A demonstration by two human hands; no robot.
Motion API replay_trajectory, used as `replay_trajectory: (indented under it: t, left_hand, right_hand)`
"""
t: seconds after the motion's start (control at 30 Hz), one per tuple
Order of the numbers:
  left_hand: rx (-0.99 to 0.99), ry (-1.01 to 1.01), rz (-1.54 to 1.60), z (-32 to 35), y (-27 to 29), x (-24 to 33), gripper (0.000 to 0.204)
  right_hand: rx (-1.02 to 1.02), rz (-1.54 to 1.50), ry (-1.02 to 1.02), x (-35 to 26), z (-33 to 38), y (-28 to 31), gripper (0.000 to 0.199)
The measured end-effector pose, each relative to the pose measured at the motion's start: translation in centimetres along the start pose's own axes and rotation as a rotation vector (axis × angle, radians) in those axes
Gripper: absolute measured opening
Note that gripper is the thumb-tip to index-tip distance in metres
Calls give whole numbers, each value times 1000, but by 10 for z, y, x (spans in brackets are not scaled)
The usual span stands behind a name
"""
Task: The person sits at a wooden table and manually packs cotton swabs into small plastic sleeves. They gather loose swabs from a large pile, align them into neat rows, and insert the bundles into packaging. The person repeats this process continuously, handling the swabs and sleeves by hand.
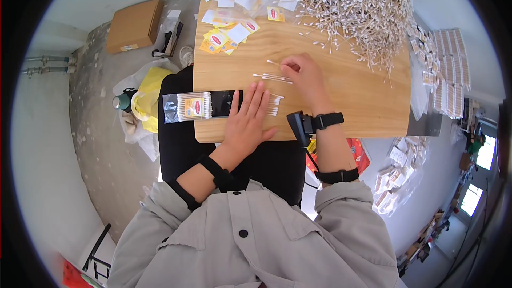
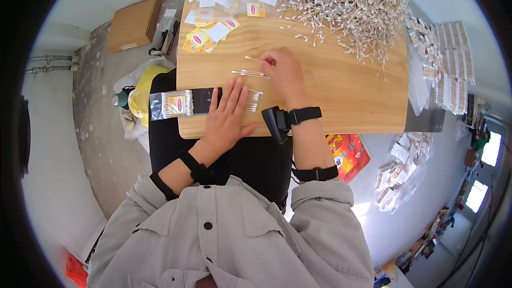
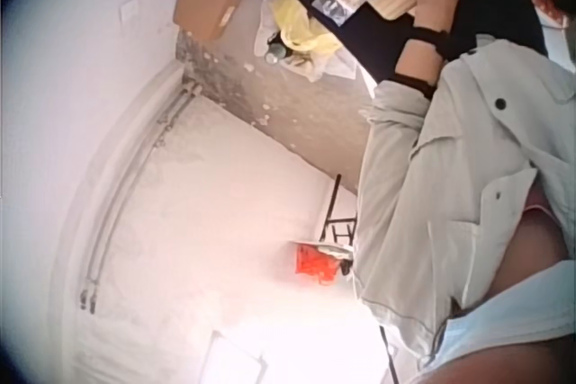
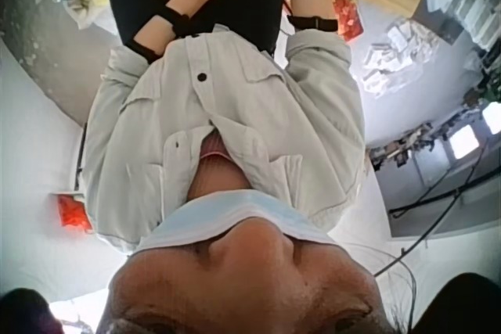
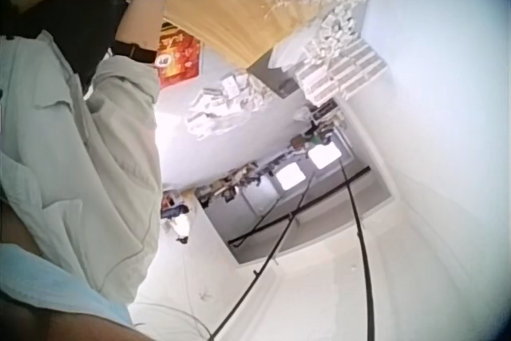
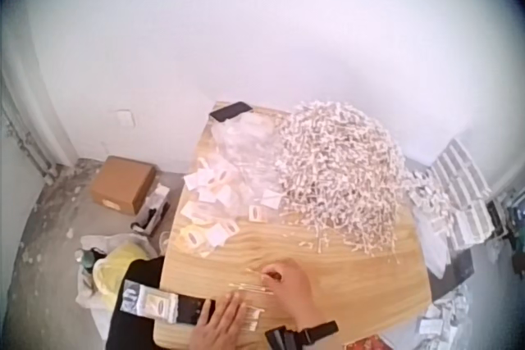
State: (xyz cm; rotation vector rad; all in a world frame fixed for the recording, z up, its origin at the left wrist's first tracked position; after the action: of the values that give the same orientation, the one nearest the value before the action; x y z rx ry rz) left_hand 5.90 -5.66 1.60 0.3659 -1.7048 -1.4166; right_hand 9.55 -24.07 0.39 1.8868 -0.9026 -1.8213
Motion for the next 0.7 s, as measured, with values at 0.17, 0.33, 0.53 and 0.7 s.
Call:
replay_trajectory:
  t: [0.17, 0.33, 0.53, 0.7]
  left_hand:
    - [9, 28, 31, 1, 0, -5, 111]
    - [-10, 59, 91, -15, 15, -7, 123]
    - [-92, -63, 97, -22, 0, -6, 127]
    - [-9, 76, 65, -1, 16, -31, 126]
  right_hand:
    - [-120, -102, 41, -9, 10, -14, 19]
    - [402, -697, -70, -1, 38, -11, 47]
    - [466, -865, -10, -12, 54, -49, 53]
    - [613, -926, 4, -11, 69, -44, 54]
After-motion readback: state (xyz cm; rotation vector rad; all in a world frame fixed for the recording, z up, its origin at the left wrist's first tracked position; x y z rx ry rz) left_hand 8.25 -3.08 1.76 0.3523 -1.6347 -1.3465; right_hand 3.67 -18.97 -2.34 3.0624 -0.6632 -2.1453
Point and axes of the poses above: each hand's wrist, its own z-axis away from the middle knuckle, its own y-axis out of the back of the hand, x = y × z, the point moved 8 cm from there along -z, towards the middle knuckle, and after that the axes turned 15 degrees about y, right-handed, at the moved point
